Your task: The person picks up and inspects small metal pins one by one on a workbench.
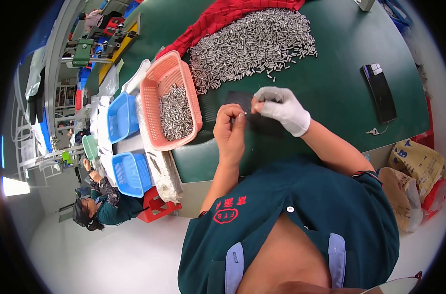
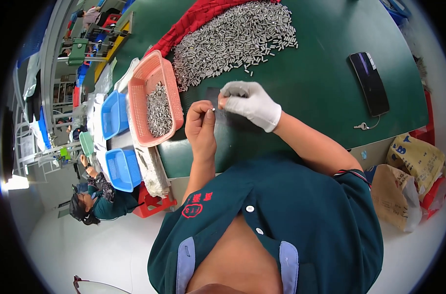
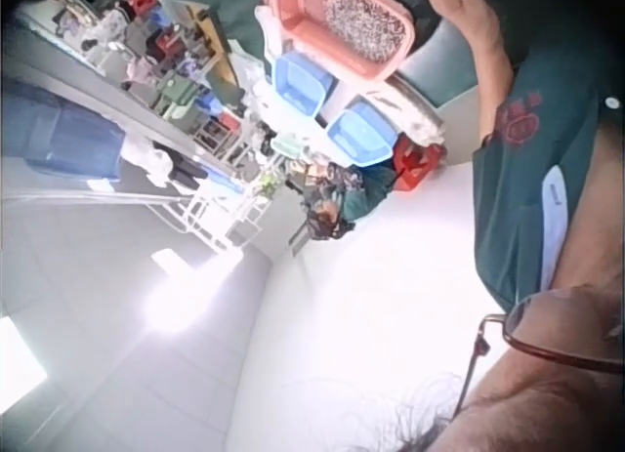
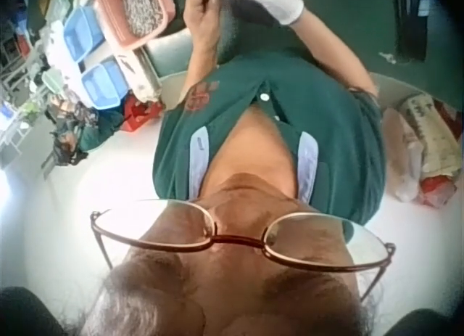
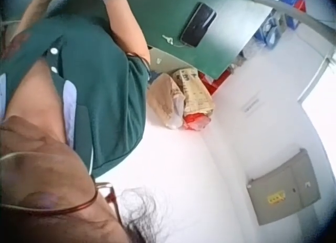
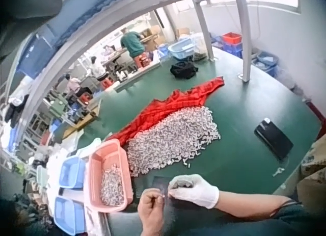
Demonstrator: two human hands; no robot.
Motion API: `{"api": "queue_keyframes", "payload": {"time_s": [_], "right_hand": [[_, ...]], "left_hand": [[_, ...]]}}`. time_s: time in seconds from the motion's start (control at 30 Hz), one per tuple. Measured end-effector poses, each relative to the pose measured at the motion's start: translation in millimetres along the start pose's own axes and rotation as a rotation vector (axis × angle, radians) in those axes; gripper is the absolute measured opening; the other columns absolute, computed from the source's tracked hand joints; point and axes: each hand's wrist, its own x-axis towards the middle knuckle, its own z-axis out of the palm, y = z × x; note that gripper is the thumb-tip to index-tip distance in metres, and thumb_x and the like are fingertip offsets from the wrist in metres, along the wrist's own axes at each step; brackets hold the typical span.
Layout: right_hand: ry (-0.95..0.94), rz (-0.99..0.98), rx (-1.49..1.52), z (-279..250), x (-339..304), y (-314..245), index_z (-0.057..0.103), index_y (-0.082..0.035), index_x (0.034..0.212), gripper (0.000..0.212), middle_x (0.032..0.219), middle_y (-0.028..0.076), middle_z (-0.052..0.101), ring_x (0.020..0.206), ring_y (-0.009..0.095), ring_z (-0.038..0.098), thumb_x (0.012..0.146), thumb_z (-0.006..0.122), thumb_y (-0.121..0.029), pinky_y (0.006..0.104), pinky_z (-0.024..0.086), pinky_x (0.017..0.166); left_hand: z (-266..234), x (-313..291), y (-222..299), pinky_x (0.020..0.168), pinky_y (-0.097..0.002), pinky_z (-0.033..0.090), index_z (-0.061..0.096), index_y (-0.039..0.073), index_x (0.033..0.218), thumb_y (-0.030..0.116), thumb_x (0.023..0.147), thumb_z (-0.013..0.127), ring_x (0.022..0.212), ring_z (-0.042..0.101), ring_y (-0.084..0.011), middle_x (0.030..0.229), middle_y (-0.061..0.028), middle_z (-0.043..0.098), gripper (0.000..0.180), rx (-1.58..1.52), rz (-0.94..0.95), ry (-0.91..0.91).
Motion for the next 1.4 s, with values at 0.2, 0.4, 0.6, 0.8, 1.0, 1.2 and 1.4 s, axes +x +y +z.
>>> {"api": "queue_keyframes", "payload": {"time_s": [0.2,0.4,0.6,0.8,1.0,1.2,1.4], "right_hand": [[-0.106,0.045,-0.063,4.3,-3.3,3.2,0.062,0.0,0.091,0.014,0.083,0.0,0.059,0.076,0.006,0.051,0.085,0.064,-0.013,0.022,0.041,0.068],[-0.122,0.04,-0.048,4.7,-2.6,4.6,0.062,-0.001,0.09,0.014,0.082,0.0,0.058,0.077,0.006,0.052,0.085,0.065,-0.013,0.0217,0.042,0.069],[-0.129,0.026,-0.024,3.0,-2.0,8.7,0.062,-0.001,0.091,0.013,0.084,0.0,0.059,0.079,0.007,0.054,0.086,0.064,-0.013,0.0226,0.043,0.072],[-0.098,0.058,-0.012,2.9,-0.7,6.9,0.062,-0.001,0.093,0.014,0.086,0.001,0.06,0.08,0.008,0.054,0.086,0.064,-0.013,0.0237,0.044,0.073],[-0.075,-0.016,-0.075,0.3,-1.1,5.8,0.063,-0.001,0.095,0.02,0.086,0.002,0.063,0.075,0.007,0.052,0.089,0.062,-0.021,0.022,0.043,0.069],[-0.047,0.134,0.2,-2.4,-1.8,1.8,0.062,-0.002,0.099,0.02,0.087,0.001,0.063,0.071,0.004,0.048,0.091,0.061,-0.02,0.0205,0.04,0.064],[-0.031,0.144,0.268,1.5,-2.3,2.6,0.059,-0.002,0.096,0.015,0.08,0.001,0.058,0.068,0.008,0.047,0.09,0.061,-0.016,0.0217,0.038,0.062]], "left_hand": [[-0.2,0.1,14.4,0.073,-0.0239,0.04,0.054,0.002,0.09,0.002,0.088,0.06,0.083,0.048,-0.0127,0.094,-0.0052,0.052,0.006,-0.008,0.097,-0.041],[-2.8,2.0,17.4,0.076,-0.025,0.042,0.054,0.001,0.092,-0.002,0.088,0.059,0.084,0.048,-0.0132,0.096,-0.0061,0.051,0.007,0.173,0.224,-0.095],[0.7,5.7,26.6,0.074,-0.0318,0.043,0.056,0.002,0.085,-0.002,0.08,0.064,0.081,0.052,-0.0231,0.085,-0.0085,0.056,0.011,0.31,0.285,-0.037],[2.8,10.9,30.1,0.073,-0.0329,0.043,0.056,0.003,0.084,-0.004,0.079,0.063,0.081,0.052,-0.0241,0.085,-0.0083,0.057,0.011,0.394,0.337,-0.031],[7.8,11.9,37.1,0.071,-0.0316,0.044,0.057,0.002,0.085,-0.004,0.081,0.062,0.081,0.053,-0.0232,0.086,-0.008,0.058,0.009,0.442,0.342,-0.004],[6.9,14.8,38.4,0.067,-0.0212,0.038,0.059,0.0,0.091,-0.001,0.089,0.058,0.075,0.046,-0.0089,0.093,-0.0033,0.055,0.003,0.314,0.246,-0.001],[11.4,17.0,41.7,0.066,-0.0242,0.042,0.061,0.0,0.092,0.0,0.087,0.06,0.078,0.051,-0.0119,0.094,-0.0054,0.057,0.005,0.358,0.33,-0.044]]}}
